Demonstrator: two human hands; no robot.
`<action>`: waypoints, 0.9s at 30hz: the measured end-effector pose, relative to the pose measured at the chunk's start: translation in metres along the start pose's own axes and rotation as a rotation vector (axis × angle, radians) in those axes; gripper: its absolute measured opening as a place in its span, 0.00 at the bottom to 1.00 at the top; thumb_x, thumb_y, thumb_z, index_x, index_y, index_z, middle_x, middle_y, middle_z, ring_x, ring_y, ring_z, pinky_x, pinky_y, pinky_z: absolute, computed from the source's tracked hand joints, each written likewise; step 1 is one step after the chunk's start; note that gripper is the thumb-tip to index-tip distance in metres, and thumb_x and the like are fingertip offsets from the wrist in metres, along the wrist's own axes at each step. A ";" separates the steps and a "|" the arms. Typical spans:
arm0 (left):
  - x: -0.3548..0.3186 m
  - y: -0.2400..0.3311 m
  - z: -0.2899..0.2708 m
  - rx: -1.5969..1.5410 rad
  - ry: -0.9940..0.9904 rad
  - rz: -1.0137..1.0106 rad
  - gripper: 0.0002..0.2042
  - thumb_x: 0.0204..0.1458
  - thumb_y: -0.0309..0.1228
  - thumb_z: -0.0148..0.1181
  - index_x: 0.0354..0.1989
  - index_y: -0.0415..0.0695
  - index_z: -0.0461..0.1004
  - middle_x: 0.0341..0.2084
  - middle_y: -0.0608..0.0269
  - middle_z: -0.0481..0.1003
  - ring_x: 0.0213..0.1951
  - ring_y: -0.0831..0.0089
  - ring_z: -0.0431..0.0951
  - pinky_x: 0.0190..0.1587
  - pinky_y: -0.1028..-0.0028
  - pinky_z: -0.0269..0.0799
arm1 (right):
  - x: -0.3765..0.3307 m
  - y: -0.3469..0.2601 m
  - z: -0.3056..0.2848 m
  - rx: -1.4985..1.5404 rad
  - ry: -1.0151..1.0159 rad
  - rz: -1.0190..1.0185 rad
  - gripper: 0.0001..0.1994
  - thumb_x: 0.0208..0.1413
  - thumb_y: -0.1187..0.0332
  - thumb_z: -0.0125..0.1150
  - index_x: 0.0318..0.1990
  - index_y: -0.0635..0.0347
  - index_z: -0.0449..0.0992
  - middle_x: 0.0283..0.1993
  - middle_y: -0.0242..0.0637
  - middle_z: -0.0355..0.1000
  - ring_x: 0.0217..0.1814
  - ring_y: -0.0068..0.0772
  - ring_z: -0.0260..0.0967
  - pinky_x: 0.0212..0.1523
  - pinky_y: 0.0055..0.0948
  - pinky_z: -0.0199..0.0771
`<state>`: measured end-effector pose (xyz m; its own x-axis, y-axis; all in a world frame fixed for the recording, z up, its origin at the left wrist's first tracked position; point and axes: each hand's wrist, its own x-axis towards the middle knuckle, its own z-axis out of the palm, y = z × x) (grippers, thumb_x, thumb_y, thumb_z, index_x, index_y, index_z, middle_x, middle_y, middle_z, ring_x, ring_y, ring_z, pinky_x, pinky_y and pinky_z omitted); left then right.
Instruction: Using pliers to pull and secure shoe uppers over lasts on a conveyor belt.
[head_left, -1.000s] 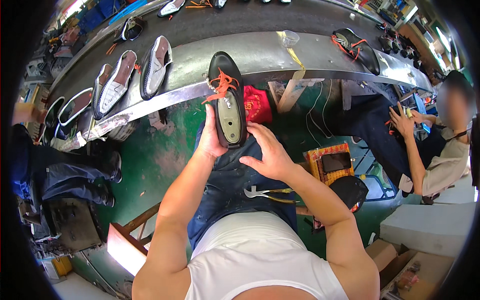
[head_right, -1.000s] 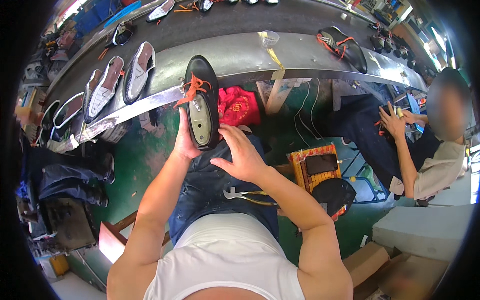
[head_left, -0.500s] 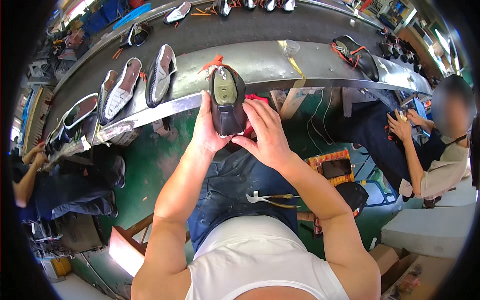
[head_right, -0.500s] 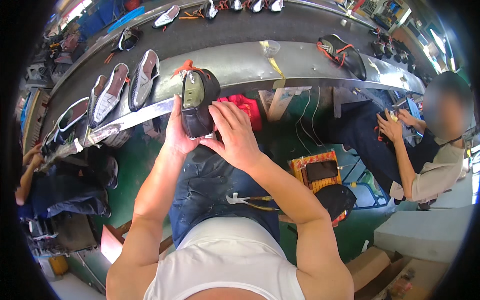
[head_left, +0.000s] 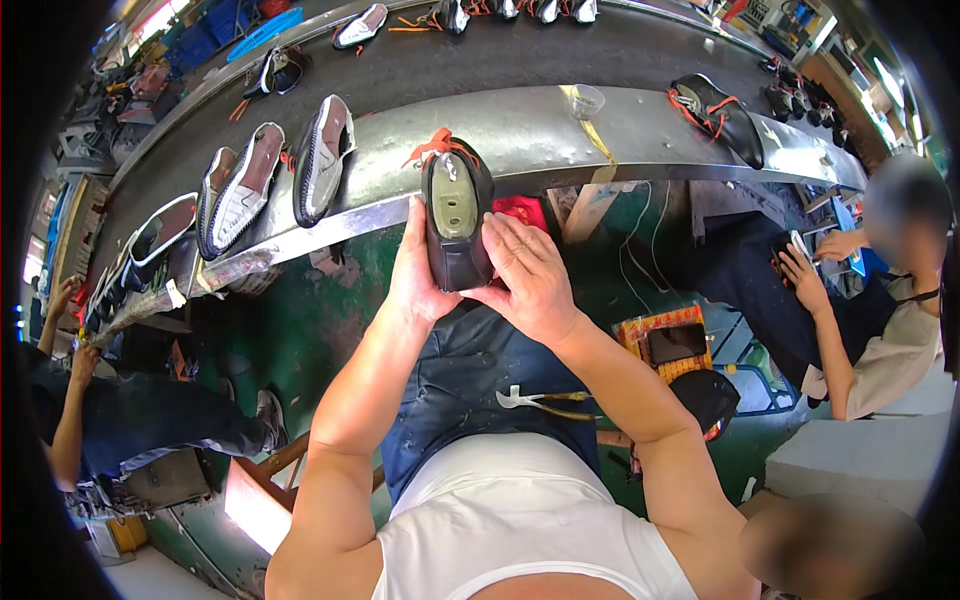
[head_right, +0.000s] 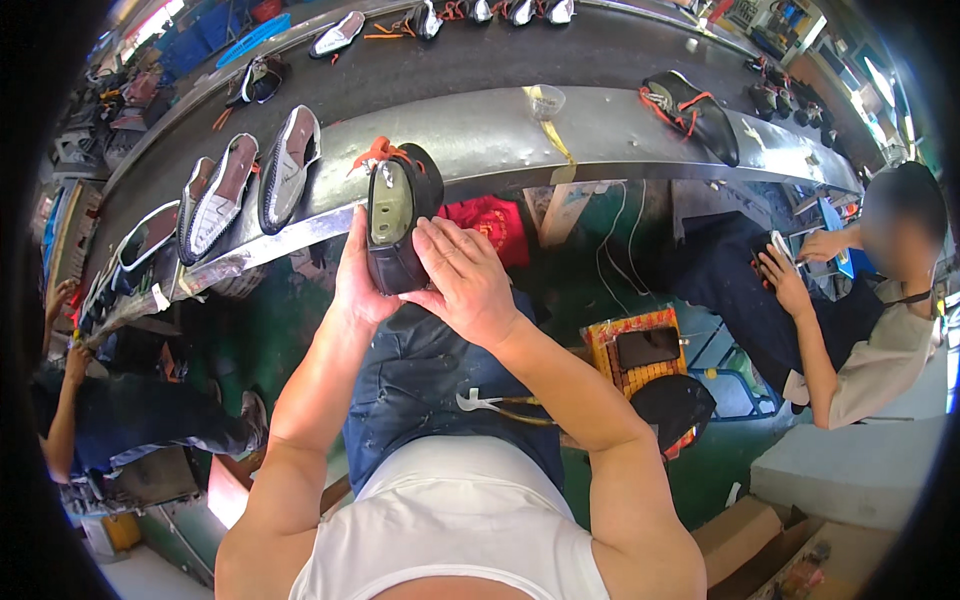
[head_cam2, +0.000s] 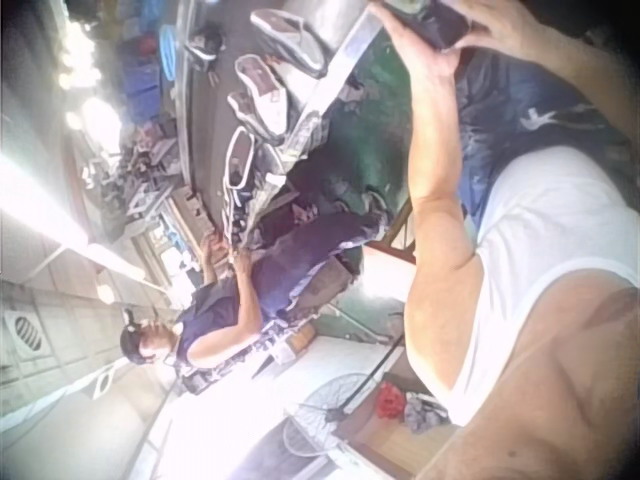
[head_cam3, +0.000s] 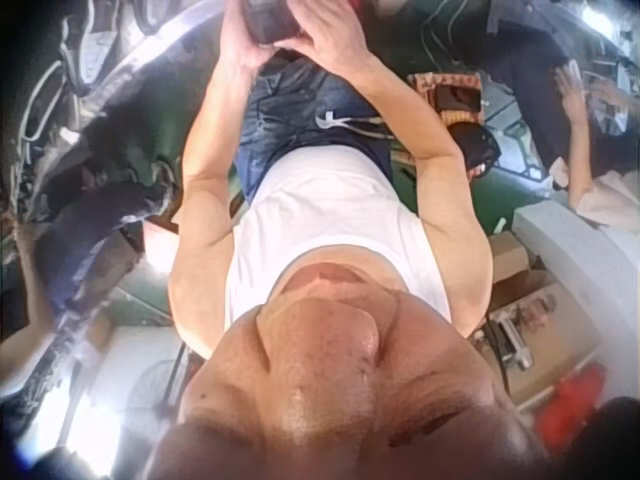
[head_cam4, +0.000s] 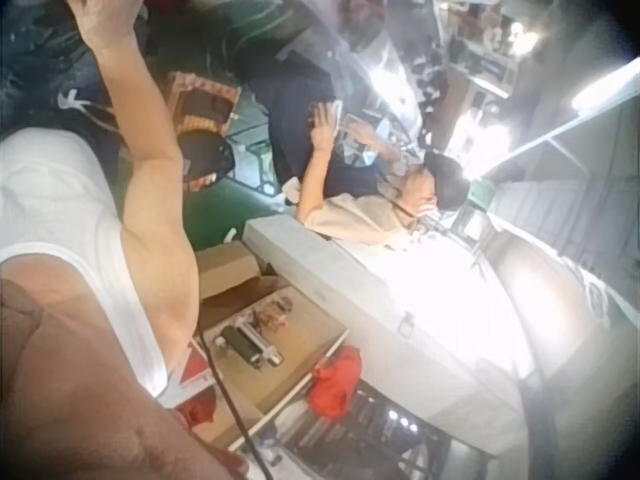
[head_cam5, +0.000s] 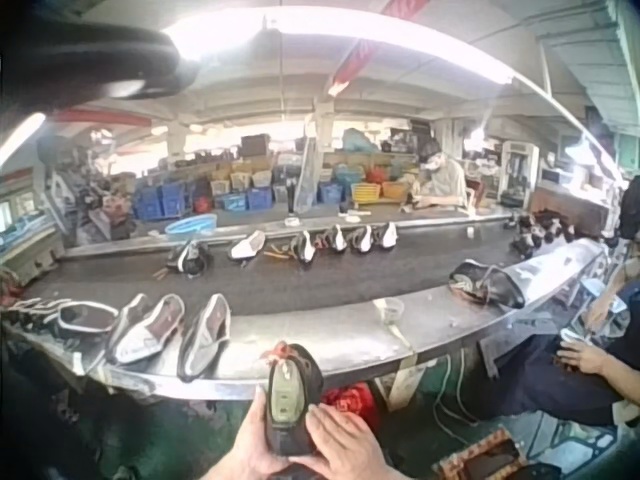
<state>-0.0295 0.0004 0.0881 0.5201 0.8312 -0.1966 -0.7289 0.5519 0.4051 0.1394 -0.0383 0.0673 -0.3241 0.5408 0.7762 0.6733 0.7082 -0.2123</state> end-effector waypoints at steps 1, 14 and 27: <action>0.000 0.000 -0.001 -0.001 -0.001 -0.002 0.33 0.63 0.62 0.36 0.64 0.49 0.64 0.56 0.54 0.71 0.56 0.59 0.74 0.56 0.54 0.73 | -0.001 -0.001 -0.001 -0.001 -0.001 0.001 0.40 0.44 0.54 0.71 0.64 0.66 0.64 0.64 0.50 0.66 0.65 0.51 0.65 0.60 0.47 0.65; 0.008 -0.002 0.000 0.539 -0.027 -0.139 0.32 0.65 0.58 0.35 0.65 0.44 0.62 0.54 0.58 0.73 0.53 0.67 0.74 0.56 0.66 0.71 | 0.011 0.010 -0.003 0.918 0.050 0.728 0.40 0.48 0.70 0.72 0.68 0.69 0.56 0.59 0.42 0.69 0.60 0.29 0.67 0.62 0.32 0.65; -0.022 0.167 -0.046 1.989 0.810 0.911 0.32 0.55 0.34 0.63 0.64 0.28 0.60 0.61 0.38 0.64 0.64 0.53 0.63 0.67 0.62 0.54 | 0.158 0.208 0.080 1.146 0.672 0.959 0.18 0.58 0.60 0.62 0.49 0.63 0.72 0.45 0.36 0.76 0.43 0.38 0.76 0.44 0.36 0.77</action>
<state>-0.1832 0.0774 0.1187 -0.1522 0.8585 0.4898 0.8447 -0.1443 0.5154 0.1750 0.2305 0.0983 0.4335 0.8890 0.1476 -0.4690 0.3624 -0.8054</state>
